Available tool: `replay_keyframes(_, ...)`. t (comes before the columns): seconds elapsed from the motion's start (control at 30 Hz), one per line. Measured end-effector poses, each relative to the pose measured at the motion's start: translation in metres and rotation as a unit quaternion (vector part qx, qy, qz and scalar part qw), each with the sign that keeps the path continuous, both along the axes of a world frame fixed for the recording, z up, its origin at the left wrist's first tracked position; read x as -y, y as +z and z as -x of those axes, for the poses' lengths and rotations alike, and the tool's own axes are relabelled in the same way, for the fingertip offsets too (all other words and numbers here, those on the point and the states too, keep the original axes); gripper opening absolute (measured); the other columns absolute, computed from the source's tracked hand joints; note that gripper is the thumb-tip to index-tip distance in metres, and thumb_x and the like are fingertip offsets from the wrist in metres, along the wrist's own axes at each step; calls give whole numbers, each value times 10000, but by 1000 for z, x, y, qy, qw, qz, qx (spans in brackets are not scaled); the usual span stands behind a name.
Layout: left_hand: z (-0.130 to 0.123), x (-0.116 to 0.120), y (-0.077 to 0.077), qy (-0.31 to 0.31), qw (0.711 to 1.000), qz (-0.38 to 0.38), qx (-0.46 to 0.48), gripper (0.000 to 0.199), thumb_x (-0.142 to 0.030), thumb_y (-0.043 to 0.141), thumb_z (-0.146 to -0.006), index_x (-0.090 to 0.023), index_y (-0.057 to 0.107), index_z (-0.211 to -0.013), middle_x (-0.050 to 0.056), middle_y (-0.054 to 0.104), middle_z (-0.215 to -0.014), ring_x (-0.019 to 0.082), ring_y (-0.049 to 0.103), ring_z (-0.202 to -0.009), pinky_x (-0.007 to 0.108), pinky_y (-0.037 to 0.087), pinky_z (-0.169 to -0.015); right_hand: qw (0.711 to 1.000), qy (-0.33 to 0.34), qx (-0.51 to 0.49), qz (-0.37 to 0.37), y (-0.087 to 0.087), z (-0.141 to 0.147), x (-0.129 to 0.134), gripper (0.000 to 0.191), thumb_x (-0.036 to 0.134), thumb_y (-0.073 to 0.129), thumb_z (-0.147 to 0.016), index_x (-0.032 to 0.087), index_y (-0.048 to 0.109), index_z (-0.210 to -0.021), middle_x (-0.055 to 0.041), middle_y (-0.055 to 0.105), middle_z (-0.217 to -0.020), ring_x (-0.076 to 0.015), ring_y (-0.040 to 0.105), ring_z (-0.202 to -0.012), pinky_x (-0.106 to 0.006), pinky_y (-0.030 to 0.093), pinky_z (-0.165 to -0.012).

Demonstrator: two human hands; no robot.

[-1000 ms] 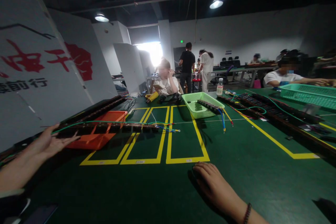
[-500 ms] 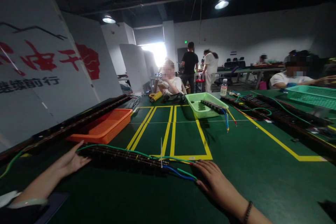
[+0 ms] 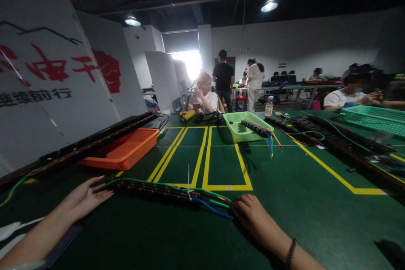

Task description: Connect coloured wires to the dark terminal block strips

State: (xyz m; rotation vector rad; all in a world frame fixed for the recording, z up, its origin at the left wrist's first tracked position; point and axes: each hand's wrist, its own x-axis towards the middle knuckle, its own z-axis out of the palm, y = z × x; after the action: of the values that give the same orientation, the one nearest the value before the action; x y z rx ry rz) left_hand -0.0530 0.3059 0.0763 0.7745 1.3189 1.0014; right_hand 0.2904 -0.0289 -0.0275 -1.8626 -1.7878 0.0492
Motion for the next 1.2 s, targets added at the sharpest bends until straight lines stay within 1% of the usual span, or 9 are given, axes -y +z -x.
replay_keyframes(0.1, -13, 22, -5, -8, 999, 26, 18, 121, -78, 463, -837, -160, 534, -783, -27, 619, -686, 98, 604, -624, 267, 524, -694, 1000, 3, -4, -5, 3, 1, 1, 178, 162, 428, -912, 209, 584, -984, -56, 583, -971, -185, 531, -918, -352, 445, -828)
replay_keyframes(0.17, -27, 45, -10, -21, 998, -34, 48, 130, -56, 492, -797, -161, 565, -820, -18, 644, -772, 98, 625, -712, 260, 514, -777, 1000, 4, -11, -4, 5, 1, 3, 169, 175, 444, -902, 208, 588, -985, -61, 586, -965, -188, 536, -915, -352, 449, -828)
replay_keyframes(0.27, -50, 92, -22, -191, 974, -78, 90, 156, -109, 522, -779, -137, 603, -909, 72, 668, -972, 172, 641, -900, 320, 491, -873, 999, -2, -36, 5, 8, 0, 4, 182, 227, 482, -888, 212, 588, -1034, -67, 590, -1003, -193, 541, -953, -356, 446, -863)
replay_keyframes(0.33, -67, 128, -31, -368, 923, -39, 105, 210, -228, 543, -810, -121, 601, -982, 121, 668, -988, 211, 639, -904, 346, 483, -849, 998, -13, -69, 7, 7, -1, 3, 227, 274, 486, -891, 214, 582, -1089, -74, 586, -1069, -198, 534, -1010, -363, 432, -908)
replay_keyframes(0.4, -83, 163, -40, -484, 869, -12, 99, 237, -297, 531, -831, -118, 591, -975, 124, 675, -934, 197, 642, -840, 314, 472, -783, 994, -26, -108, 4, 5, -2, -1, 276, 322, 478, -899, 213, 576, -1133, -81, 579, -1132, -203, 524, -1062, -369, 414, -945)
replay_keyframes(0.57, -126, 221, -62, -629, 768, 33, 116, 238, -334, 477, -840, -117, 555, -898, 127, 675, -844, 185, 653, -741, 276, 438, -661, 984, -37, -176, 1, -2, 1, -21, 388, 420, 505, -880, 187, 583, -1181, -92, 600, -1163, -223, 524, -1097, -390, 379, -981)
replay_keyframes(0.8, -158, 224, -94, -655, 736, 55, 161, 253, -353, 448, -827, -125, 534, -897, 130, 662, -801, 185, 647, -649, 271, 439, -570, 987, -34, -148, 43, 0, 7, -48, 433, 499, 565, -820, 193, 651, -1113, -71, 651, -983, -221, 561, -921, -361, 412, -846)
replay_keyframes(1.03, -157, 221, -96, -634, 737, 106, 206, 211, -274, 431, -822, -106, 555, -851, 105, 640, -715, 185, 649, -639, 310, 473, -641, 986, 28, -124, 111, 7, 12, -70, 377, 522, 627, -756, 147, 656, -723, -8, 588, -722, -145, 511, -710, -252, 378, -674)
replay_keyframes(1.2, -159, 217, -102, -615, 738, 138, 239, 244, -301, 437, -837, -105, 558, -918, 123, 660, -763, 210, 667, -723, 353, 467, -753, 973, 41, -169, 149, 6, 15, -72, 364, 470, 593, -783, 138, 589, -635, 35, 472, -566, -96, 403, -566, -213, 307, -533)
